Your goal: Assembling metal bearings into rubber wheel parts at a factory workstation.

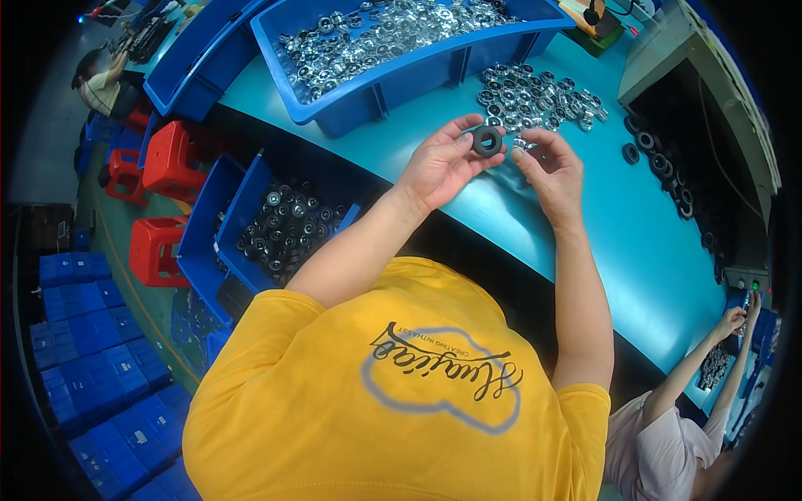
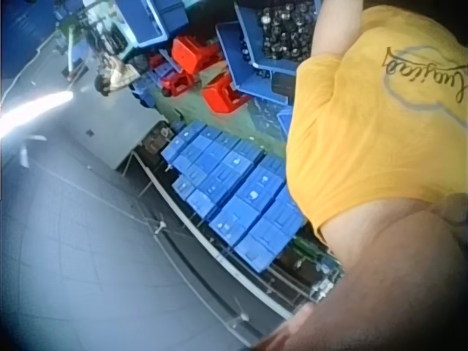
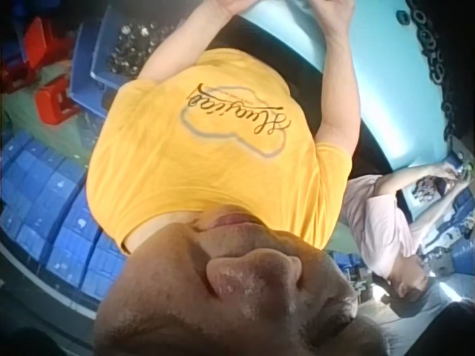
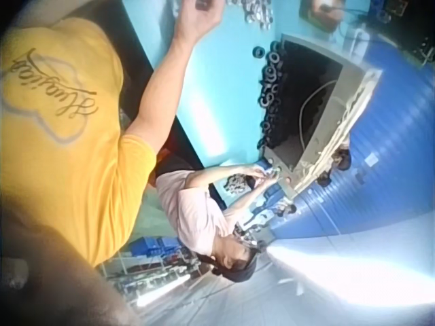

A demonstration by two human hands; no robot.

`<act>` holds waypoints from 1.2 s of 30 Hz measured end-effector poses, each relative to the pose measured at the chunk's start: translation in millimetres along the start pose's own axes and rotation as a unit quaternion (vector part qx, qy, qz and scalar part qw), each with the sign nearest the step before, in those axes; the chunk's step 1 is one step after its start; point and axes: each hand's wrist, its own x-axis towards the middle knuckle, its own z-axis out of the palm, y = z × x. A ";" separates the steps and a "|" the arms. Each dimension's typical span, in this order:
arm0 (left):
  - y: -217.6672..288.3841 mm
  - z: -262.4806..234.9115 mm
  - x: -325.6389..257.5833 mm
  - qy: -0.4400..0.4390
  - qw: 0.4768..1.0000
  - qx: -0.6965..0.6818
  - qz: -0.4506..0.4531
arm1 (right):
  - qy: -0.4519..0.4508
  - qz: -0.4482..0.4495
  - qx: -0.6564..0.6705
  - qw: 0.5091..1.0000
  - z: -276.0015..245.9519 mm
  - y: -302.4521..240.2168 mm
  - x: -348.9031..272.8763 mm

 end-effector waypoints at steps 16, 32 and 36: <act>-0.3 0.5 0.6 0.005 1.000 0.003 0.005 | 0.002 -0.005 -0.004 1.000 0.8 -3.1 -0.2; 1.2 0.5 0.5 -0.009 1.000 -0.007 0.004 | 0.000 -0.002 0.002 1.000 0.4 -1.7 -0.2; 0.5 0.2 0.7 -0.008 1.000 -0.004 0.006 | -0.003 0.005 -0.004 1.000 -1.3 -0.4 -0.4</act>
